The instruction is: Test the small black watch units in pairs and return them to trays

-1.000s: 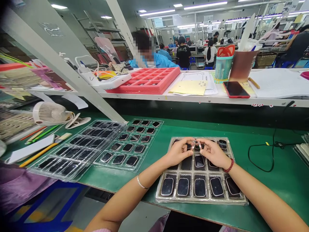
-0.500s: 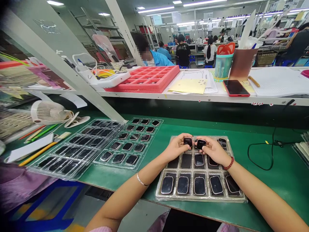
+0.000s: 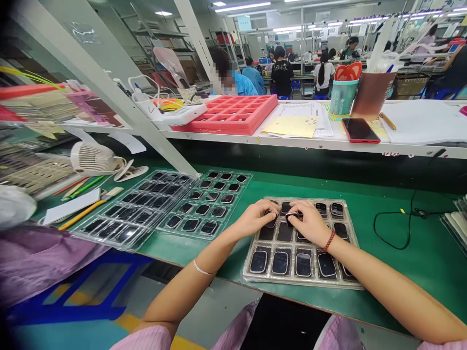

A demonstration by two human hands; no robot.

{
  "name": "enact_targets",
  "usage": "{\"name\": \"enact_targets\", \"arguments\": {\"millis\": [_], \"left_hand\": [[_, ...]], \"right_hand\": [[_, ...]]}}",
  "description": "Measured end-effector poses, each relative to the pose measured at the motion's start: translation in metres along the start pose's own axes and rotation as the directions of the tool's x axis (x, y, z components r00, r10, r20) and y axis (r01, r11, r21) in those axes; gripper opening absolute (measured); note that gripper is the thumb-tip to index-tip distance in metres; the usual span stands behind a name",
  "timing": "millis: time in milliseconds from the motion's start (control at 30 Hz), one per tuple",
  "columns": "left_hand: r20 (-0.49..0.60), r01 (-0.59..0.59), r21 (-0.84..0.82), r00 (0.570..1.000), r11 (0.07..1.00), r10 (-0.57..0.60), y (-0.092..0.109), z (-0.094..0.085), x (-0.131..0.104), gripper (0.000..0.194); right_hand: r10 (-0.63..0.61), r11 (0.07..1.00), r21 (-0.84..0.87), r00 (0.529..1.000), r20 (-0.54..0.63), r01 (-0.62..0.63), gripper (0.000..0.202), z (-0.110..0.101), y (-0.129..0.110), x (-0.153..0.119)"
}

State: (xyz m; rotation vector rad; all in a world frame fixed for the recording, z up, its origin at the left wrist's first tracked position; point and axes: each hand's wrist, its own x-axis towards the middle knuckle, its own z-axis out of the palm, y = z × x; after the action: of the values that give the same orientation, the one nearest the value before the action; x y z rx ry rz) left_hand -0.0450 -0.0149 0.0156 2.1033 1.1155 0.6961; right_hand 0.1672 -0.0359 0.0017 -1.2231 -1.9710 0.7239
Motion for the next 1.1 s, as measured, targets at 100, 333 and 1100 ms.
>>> {"name": "enact_targets", "arguments": {"millis": [100,333,1100], "left_hand": [[-0.020,-0.012,0.273,1.000,0.962,0.018,-0.002,-0.005,-0.013,0.017],[0.078,-0.175,0.397,0.985,0.901,0.157,0.020,0.009,0.005,0.019],[0.106,0.237,-0.715,0.967,0.657,-0.233,0.021,0.041,0.047,0.049]], "right_hand": [[-0.032,0.977,-0.210,0.998,0.053,0.043,0.015,0.013,-0.009,0.000],[-0.069,0.848,-0.515,0.989,0.133,0.128,0.022,-0.044,-0.003,-0.012],[0.293,0.527,0.788,0.939,0.182,-0.318,0.044,-0.043,0.041,-0.008]]}}
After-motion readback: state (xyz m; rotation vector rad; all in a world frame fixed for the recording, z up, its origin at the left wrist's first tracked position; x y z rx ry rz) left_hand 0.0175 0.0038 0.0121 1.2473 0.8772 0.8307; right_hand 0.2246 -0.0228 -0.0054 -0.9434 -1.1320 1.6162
